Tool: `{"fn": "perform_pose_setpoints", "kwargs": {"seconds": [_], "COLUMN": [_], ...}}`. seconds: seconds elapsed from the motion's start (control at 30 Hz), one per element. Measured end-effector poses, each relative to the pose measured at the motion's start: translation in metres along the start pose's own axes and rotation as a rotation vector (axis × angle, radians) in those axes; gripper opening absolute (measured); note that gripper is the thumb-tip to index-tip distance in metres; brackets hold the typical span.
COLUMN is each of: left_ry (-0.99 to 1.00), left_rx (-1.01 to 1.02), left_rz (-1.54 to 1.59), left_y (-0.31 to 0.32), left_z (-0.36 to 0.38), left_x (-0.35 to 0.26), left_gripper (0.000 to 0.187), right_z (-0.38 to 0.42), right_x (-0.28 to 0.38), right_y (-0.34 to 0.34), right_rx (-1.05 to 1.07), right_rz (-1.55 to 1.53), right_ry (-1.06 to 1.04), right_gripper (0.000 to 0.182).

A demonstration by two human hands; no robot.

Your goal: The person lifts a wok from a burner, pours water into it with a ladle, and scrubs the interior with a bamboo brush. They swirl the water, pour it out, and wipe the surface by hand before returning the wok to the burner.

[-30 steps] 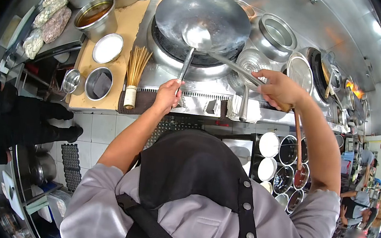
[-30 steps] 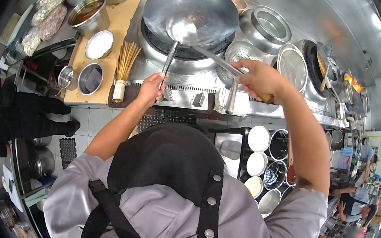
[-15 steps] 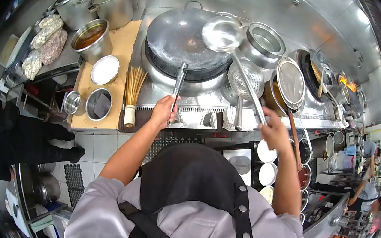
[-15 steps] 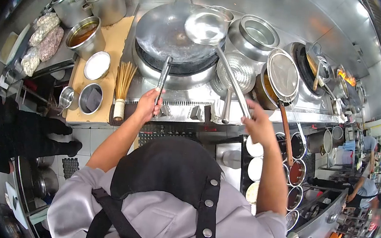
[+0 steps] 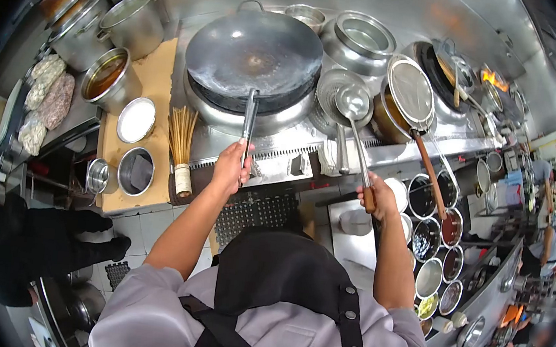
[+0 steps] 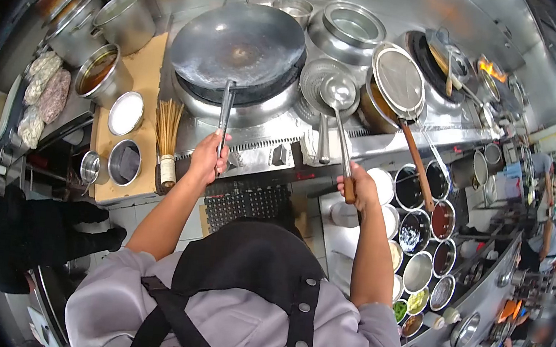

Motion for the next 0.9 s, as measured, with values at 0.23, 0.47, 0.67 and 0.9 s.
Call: {"fn": "perform_pose_setpoints", "kwargs": {"seconds": [0.23, 0.47, 0.67, 0.9], "left_ry": [0.095, 0.058, -0.071, -0.241], "left_rx": [-0.134, -0.040, -0.069, -0.053], "left_rz": [-0.100, -0.155, -0.132, -0.196], "left_y": [-0.009, -0.012, 0.016, 0.059], "left_z": [-0.020, -0.004, 0.070, 0.138], "left_x": [0.010, 0.006, 0.090, 0.177], "left_gripper": [0.025, 0.034, 0.040, 0.039], "right_z": [0.041, 0.061, 0.174, 0.237], "right_x": [-0.157, -0.551, -0.419, -0.378], "right_y": [-0.074, -0.349, -0.301, -0.270], "right_rx": [-0.146, 0.333, -0.196, -0.309], "right_rz": [-0.117, 0.974, 0.926, 0.564], "right_ry": [0.020, -0.378, 0.114, 0.225], "right_gripper": [0.056, 0.045, 0.042, 0.045]}}
Point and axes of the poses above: each hand's wrist, its own z-axis away from the middle knuckle, its own y-axis out of the palm, x = y × z, the point moved 1 cm from there along -z, towards the middle knuckle, and after that the axes turned 6 degrees about -z, right-handed, at the moved point
